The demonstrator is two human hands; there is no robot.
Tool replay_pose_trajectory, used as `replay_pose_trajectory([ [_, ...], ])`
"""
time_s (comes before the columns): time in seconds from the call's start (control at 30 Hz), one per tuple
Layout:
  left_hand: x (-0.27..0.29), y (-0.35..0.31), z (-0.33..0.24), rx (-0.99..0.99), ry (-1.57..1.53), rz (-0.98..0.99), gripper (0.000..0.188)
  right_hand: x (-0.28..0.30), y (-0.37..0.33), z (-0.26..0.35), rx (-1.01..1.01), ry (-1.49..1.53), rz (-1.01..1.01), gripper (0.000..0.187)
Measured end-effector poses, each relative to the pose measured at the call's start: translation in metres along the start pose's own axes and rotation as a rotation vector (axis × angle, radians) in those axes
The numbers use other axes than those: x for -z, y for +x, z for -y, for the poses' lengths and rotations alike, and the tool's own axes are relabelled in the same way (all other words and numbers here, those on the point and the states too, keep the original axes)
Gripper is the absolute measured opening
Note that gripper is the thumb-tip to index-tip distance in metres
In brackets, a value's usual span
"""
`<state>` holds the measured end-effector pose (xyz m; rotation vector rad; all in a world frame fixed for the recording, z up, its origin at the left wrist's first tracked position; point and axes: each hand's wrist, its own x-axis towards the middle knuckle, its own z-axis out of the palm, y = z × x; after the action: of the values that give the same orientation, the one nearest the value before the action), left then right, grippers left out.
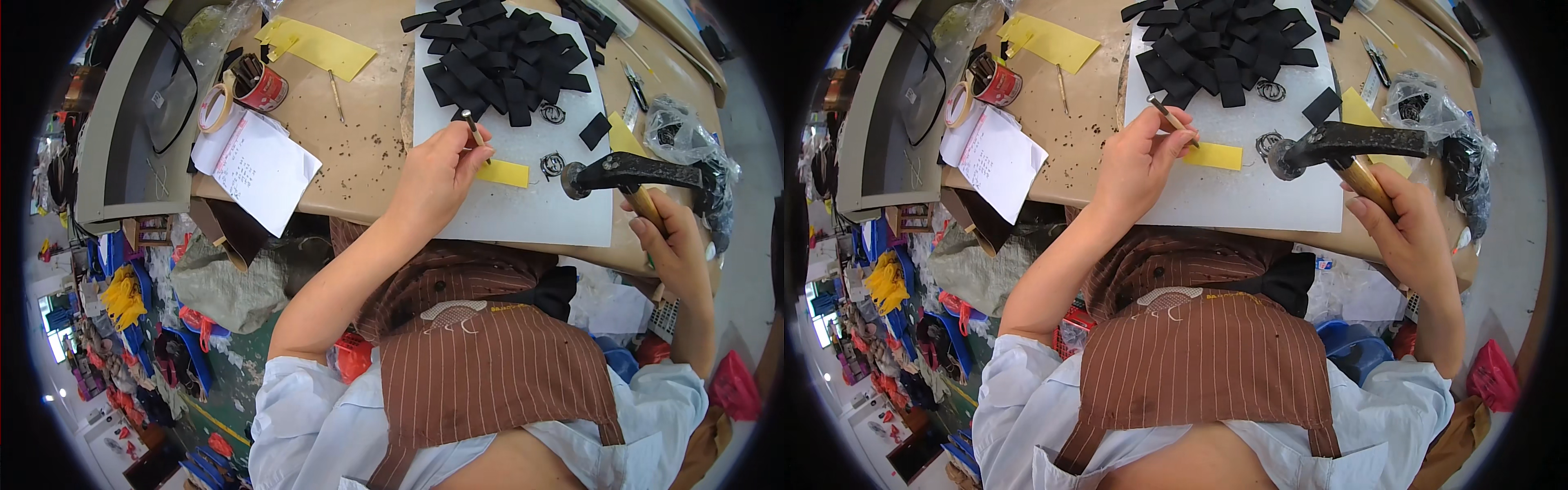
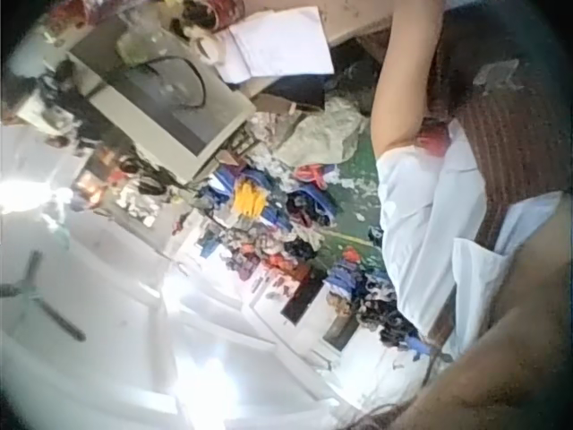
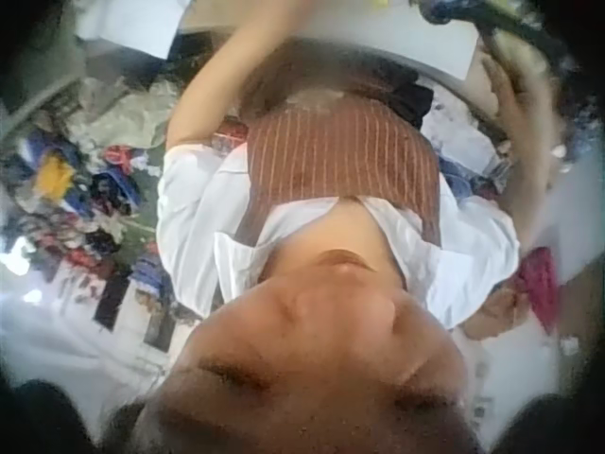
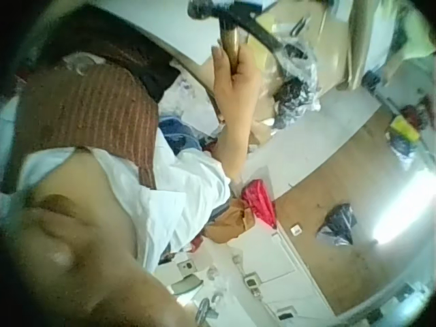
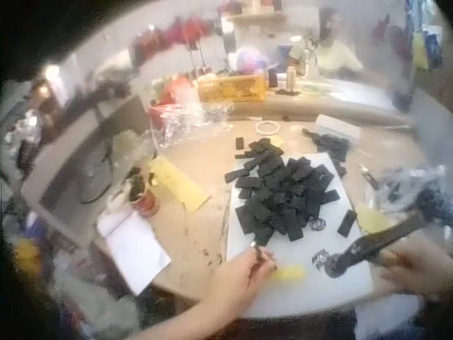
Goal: The person assembles small keychains by cutting yellow foam pieces and attaching metal rings to black foam rectangles. They use scissors to trim the yellow foam, a hammer and punch to create holes, and then fasten the metal rings to the black foam pieces.
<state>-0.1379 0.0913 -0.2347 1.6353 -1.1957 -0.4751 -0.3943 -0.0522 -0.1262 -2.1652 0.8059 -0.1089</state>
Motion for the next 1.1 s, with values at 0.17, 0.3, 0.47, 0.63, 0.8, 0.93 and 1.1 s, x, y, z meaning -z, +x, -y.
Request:
replay_pose_trajectory([
  [0.17, -0.001, -0.001, 0.003, -0.049, 0.054, -0.017, 0.011, -0.004, 0.007, 0.005, 0.011, -0.005, 0.032, 0.018],
  [0.3, -0.001, -0.002, 0.003, -0.095, 0.086, -0.035, 0.013, -0.009, 0.013, 0.003, 0.098, 0.014, 0.015, 0.018],
  [0.47, -0.003, -0.001, 0.005, -0.116, 0.05, -0.047, 0.016, -0.012, 0.018, 0.007, 0.134, 0.012, 0.015, 0.018],
  [0.63, -0.002, -0.001, 0.003, -0.107, 0.026, -0.035, 0.014, -0.009, 0.025, 0.013, 0.039, -0.028, 0.085, 0.017],
  [0.8, -0.002, -0.005, 0.0, -0.199, 0.096, -0.047, 0.012, -0.01, 0.032, 0.016, 0.097, -0.014, 0.067, 0.018],
  [0.93, -0.003, -0.005, 0.001, -0.214, 0.121, -0.042, 0.012, 0.004, 0.04, 0.029, 0.114, 0.139, -0.03, 0.022],
  [1.1, -0.003, -0.007, 0.002, -0.23, 0.107, -0.062, 0.011, 0.042, 0.05, 0.06, 0.324, 0.179, -0.29, 0.043],
])
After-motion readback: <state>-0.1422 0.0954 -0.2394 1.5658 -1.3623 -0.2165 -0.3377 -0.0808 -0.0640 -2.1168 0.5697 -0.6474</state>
